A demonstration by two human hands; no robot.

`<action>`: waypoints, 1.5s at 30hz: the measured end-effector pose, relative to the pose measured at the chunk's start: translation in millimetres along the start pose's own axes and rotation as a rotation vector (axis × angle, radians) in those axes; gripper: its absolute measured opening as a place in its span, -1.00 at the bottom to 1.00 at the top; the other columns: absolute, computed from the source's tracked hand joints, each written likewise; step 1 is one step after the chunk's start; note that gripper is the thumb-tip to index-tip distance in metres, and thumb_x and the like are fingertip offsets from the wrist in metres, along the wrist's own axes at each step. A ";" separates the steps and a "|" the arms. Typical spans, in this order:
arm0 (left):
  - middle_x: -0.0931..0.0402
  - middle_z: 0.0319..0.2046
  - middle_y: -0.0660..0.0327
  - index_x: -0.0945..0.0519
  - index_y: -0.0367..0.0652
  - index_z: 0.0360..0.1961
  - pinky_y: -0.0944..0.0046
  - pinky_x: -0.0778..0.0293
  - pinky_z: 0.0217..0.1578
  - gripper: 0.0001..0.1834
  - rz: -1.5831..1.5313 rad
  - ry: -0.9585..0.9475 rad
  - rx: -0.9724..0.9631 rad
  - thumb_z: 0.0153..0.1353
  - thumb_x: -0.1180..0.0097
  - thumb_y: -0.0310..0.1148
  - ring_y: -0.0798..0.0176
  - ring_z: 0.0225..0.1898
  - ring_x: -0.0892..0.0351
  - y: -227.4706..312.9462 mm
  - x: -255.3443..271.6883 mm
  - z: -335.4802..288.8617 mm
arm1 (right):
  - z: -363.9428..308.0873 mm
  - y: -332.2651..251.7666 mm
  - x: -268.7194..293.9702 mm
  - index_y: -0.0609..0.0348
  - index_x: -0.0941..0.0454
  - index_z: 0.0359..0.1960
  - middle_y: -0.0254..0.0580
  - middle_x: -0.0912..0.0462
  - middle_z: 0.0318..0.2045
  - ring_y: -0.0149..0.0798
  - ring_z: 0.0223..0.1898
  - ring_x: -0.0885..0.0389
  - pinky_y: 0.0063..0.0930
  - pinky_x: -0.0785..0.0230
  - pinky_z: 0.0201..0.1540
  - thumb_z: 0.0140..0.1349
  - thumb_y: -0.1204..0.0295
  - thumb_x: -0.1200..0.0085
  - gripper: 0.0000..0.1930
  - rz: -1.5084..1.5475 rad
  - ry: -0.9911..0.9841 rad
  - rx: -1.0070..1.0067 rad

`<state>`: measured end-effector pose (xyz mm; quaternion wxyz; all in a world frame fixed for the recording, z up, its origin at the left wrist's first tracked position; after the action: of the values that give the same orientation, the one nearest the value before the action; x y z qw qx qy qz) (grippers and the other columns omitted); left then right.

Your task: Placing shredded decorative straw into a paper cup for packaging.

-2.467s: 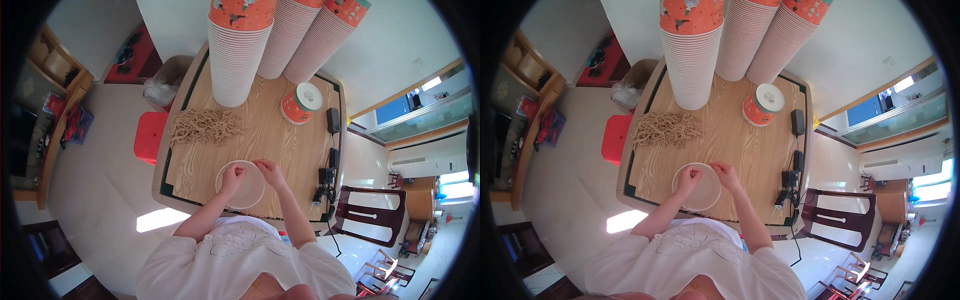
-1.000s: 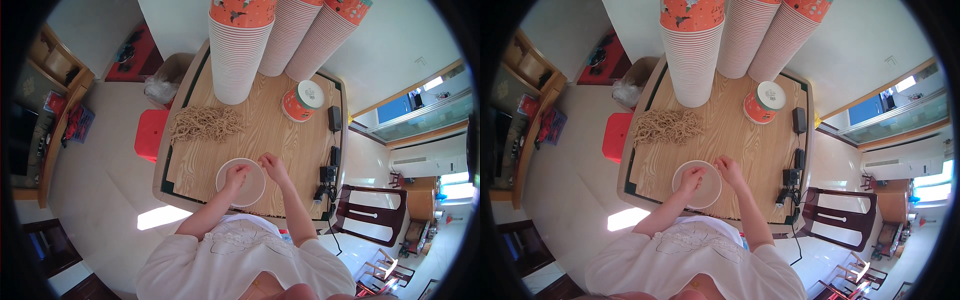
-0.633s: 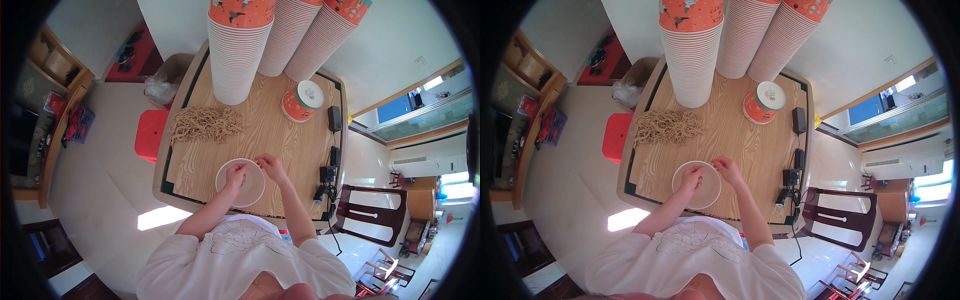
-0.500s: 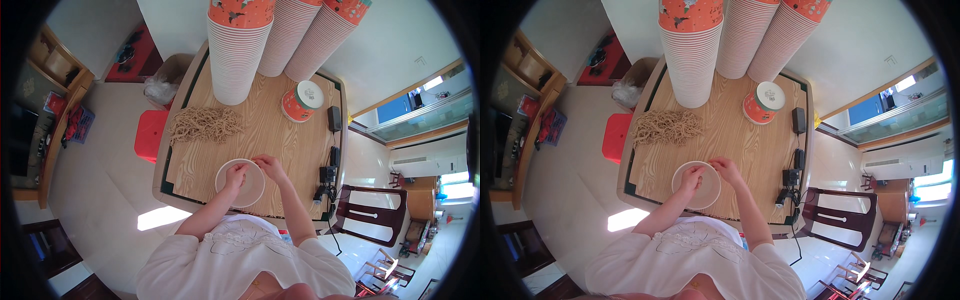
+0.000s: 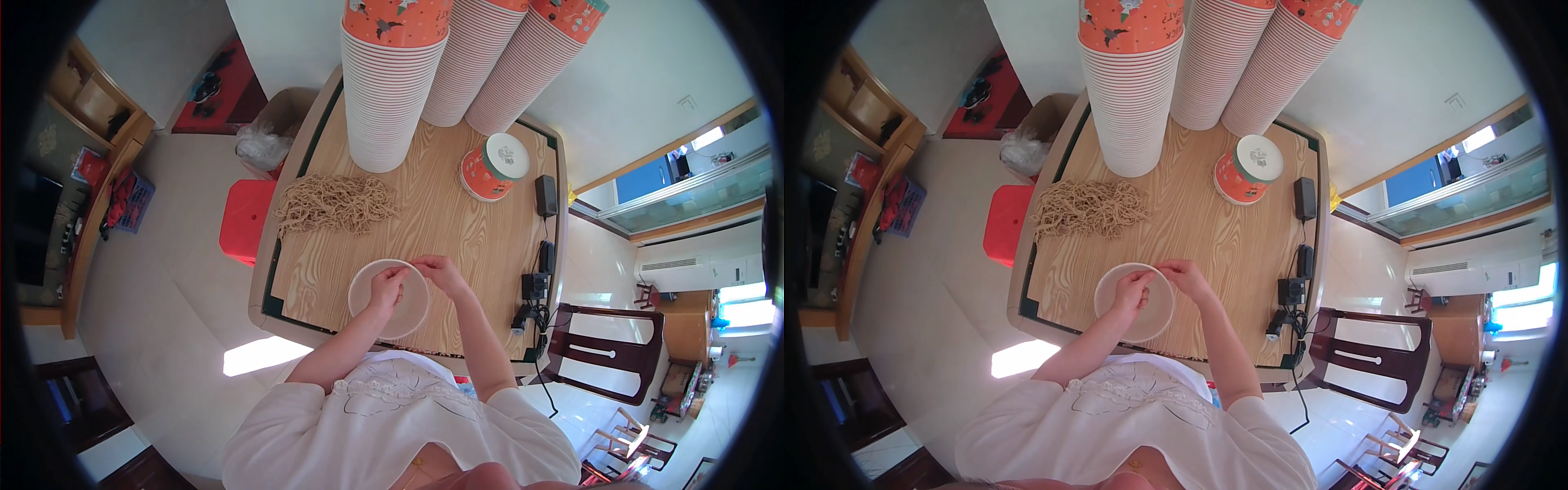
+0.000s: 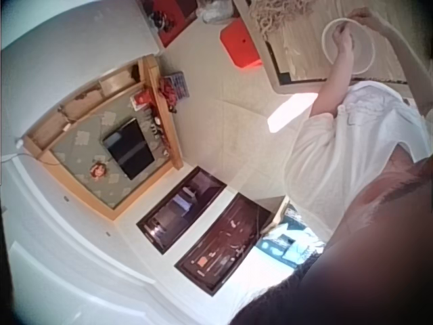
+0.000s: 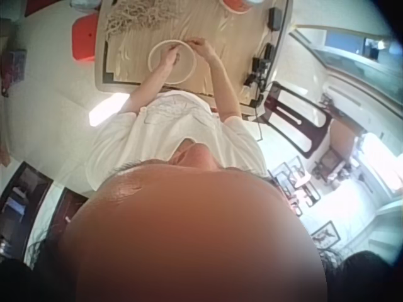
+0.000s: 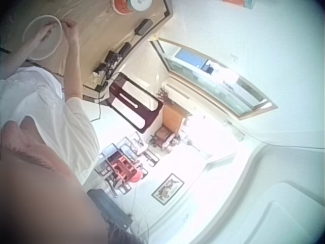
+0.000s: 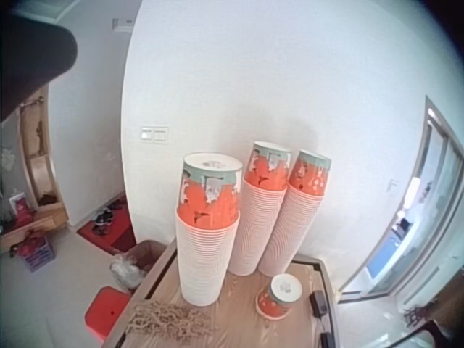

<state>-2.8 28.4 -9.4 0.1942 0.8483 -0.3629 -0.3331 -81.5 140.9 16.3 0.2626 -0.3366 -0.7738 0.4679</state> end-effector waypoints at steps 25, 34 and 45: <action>-0.20 -0.72 0.44 -0.47 -0.17 -0.41 0.54 0.09 -0.85 -0.92 -0.008 0.019 0.000 0.09 -0.05 -0.41 0.59 -0.82 -0.04 1.3 -1.1 -0.2 | 0.3 5.1 -1.8 0.29 -0.48 -0.17 -0.27 -0.55 -0.29 -0.44 -0.24 -0.47 -0.58 -0.29 -0.12 0.14 0.47 0.03 -0.76 0.123 -0.061 0.002; -0.17 -0.73 0.44 -0.43 -0.13 -0.47 0.54 0.11 -0.85 -0.92 -0.015 0.046 -0.022 0.08 -0.07 -0.40 0.59 -0.83 -0.04 3.2 -3.3 1.0 | 3.4 7.1 -1.9 0.28 -0.51 -0.23 -0.30 -0.56 -0.38 -0.46 -0.33 -0.48 -0.60 -0.34 -0.22 0.12 0.50 0.01 -0.81 0.182 -0.021 0.021; -0.16 -0.74 0.44 -0.43 -0.12 -0.47 0.53 0.09 -0.85 -0.91 0.005 0.026 -0.024 0.08 -0.08 -0.38 0.58 -0.82 -0.05 2.5 -3.4 -1.2 | 11.5 13.7 -4.0 0.23 -0.49 -0.33 -0.38 -0.53 -0.43 -0.53 -0.38 -0.44 -0.66 -0.31 -0.29 0.12 0.53 0.02 -0.90 0.153 -0.022 0.109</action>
<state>-4.9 29.4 -5.8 0.2097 0.8492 -0.3587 -0.3259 -83.5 136.2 -1.3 0.2355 -0.3747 -0.7223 0.5315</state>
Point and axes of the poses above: each hand's wrist, its own z-axis towards the middle knuckle, its own x-axis out of the back of the hand, y = z × x, the point moved 5 cm from there along z, towards the middle knuckle
